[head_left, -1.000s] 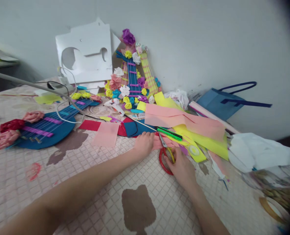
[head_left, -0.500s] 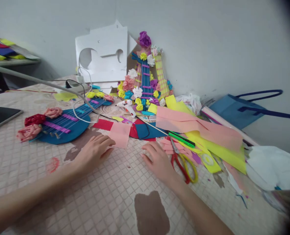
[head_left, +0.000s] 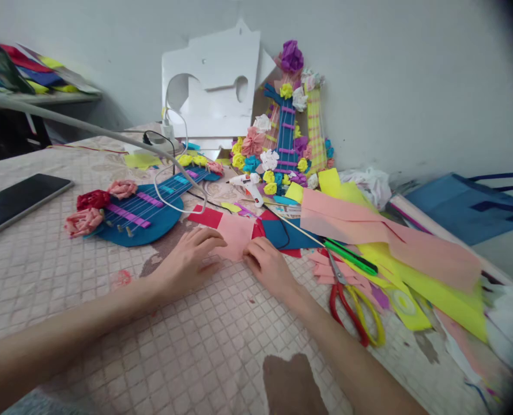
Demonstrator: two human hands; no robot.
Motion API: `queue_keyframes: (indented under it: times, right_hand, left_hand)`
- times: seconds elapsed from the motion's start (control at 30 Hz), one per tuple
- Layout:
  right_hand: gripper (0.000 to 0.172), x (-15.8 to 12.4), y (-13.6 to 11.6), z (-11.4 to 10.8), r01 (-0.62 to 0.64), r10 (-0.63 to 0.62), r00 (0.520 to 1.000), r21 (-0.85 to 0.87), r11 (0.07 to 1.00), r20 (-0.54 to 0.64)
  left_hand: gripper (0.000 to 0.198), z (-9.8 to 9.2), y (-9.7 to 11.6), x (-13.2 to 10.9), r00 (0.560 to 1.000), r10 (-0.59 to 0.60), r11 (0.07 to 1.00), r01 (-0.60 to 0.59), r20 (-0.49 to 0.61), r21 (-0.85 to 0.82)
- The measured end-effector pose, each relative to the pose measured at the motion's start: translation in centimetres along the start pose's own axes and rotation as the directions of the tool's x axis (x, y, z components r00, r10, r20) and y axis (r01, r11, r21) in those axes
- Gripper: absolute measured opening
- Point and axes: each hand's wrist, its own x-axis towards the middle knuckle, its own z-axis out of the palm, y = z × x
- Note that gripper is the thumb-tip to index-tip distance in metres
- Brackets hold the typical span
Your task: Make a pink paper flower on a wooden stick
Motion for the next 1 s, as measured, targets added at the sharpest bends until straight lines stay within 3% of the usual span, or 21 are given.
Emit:
queue_keyframes:
  times: [0.13, 0.3, 0.43, 0.63, 0.77, 0.87, 1.0]
  right_hand:
    - [0.007, -0.4, -0.2, -0.4, -0.009, 0.009, 1.000, 0.036, 0.999, 0.007]
    - [0.017, -0.6, -0.6, -0.4, 0.007, -0.007, 1.000, 0.016, 1.000, 0.008]
    - [0.007, -0.4, -0.5, 0.2, 0.035, -0.035, 0.999, -0.036, 0.999, 0.001]
    - [0.012, -0.3, 0.0, 0.0, 0.015, -0.016, 0.999, -0.018, 1.000, -0.048]
    - [0.012, -1.7, 0.1, -1.5, 0.025, -0.022, 0.998, 0.050, 0.998, -0.062]
    - [0.011, -3.6, 0.0, -2.8, 0.069, -0.066, 0.997, 0.078, 0.995, -0.033]
    - [0.031, -6.2, 0.0, -3.5, 0.059, -0.060, 0.998, 0.064, 0.996, 0.011]
  left_hand:
    - [0.013, 0.5, 0.0, 1.1, 0.991, 0.105, 0.989, -0.112, 0.078, 0.098]
    - [0.020, 0.8, -0.5, 1.8, 0.972, 0.181, 0.972, -0.199, 0.151, 0.121]
    - [0.016, 1.0, -0.8, 1.8, 0.983, 0.149, 0.987, -0.154, 0.106, 0.037]
    - [0.013, 1.0, -1.0, 1.6, 0.987, 0.152, 0.988, -0.151, 0.050, -0.022]
    - [0.013, 0.7, -0.5, 1.4, 0.970, 0.244, 0.970, -0.244, 0.002, 0.011]
    - [0.013, 0.5, 0.7, 1.3, 0.929, 0.370, 0.929, -0.370, 0.004, 0.005]
    - [0.011, 0.7, 2.6, 1.5, 0.899, 0.437, 0.899, -0.436, 0.023, -0.032]
